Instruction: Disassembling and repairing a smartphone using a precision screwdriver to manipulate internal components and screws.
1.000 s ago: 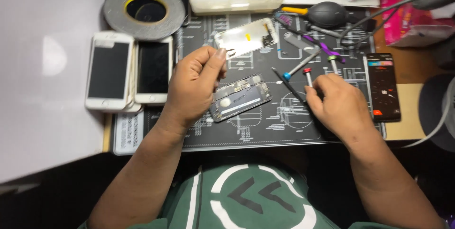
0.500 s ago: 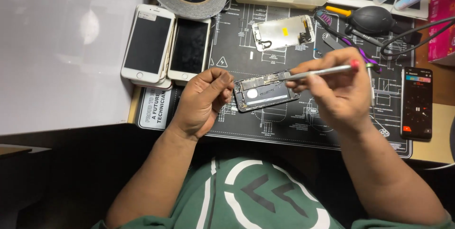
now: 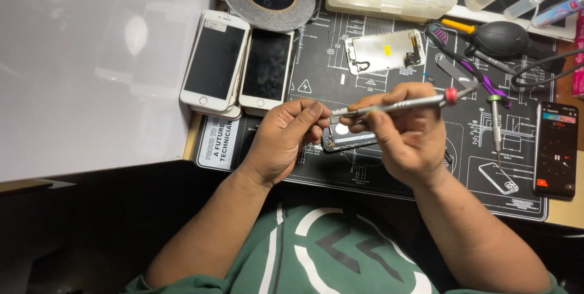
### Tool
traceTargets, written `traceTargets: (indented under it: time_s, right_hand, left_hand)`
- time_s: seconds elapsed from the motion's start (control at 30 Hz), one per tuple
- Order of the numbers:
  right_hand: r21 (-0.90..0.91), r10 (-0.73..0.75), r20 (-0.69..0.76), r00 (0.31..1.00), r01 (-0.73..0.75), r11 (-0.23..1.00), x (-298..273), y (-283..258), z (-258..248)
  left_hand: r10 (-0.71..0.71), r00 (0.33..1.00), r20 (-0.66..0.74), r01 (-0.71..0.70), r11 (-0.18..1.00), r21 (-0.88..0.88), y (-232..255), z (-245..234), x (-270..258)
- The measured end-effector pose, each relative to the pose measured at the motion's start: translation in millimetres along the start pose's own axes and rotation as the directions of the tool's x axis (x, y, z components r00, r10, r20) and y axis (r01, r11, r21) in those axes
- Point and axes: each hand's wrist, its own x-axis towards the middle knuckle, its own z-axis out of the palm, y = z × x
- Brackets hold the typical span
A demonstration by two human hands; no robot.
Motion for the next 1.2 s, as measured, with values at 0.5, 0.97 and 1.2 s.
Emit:
traceTargets:
  time_s: [0.5, 0.97, 1.2]
  right_hand:
    - [-0.301, -0.148, 0.033, 0.988, 0.151, 0.942, 4.4, 10.6, 11.7]
    - [-0.345, -0.149, 0.088, 0.985, 0.171, 0.923, 5.8, 7.9, 12.4]
    - [-0.378, -0.169, 0.113, 0.979, 0.199, 0.904, 5.9, 6.3, 9.8]
  left_hand:
    - [0.039, 0.998, -0.046, -0.040, 0.999, -0.021, -5.2, 1.0, 3.1]
    - [0.045, 0.999, -0.029, -0.046, 0.999, -0.005, -4.7, -0.1, 3.1]
    - [0.040, 0.999, -0.033, -0.040, 0.999, 0.019, -4.8, 0.6, 3.8]
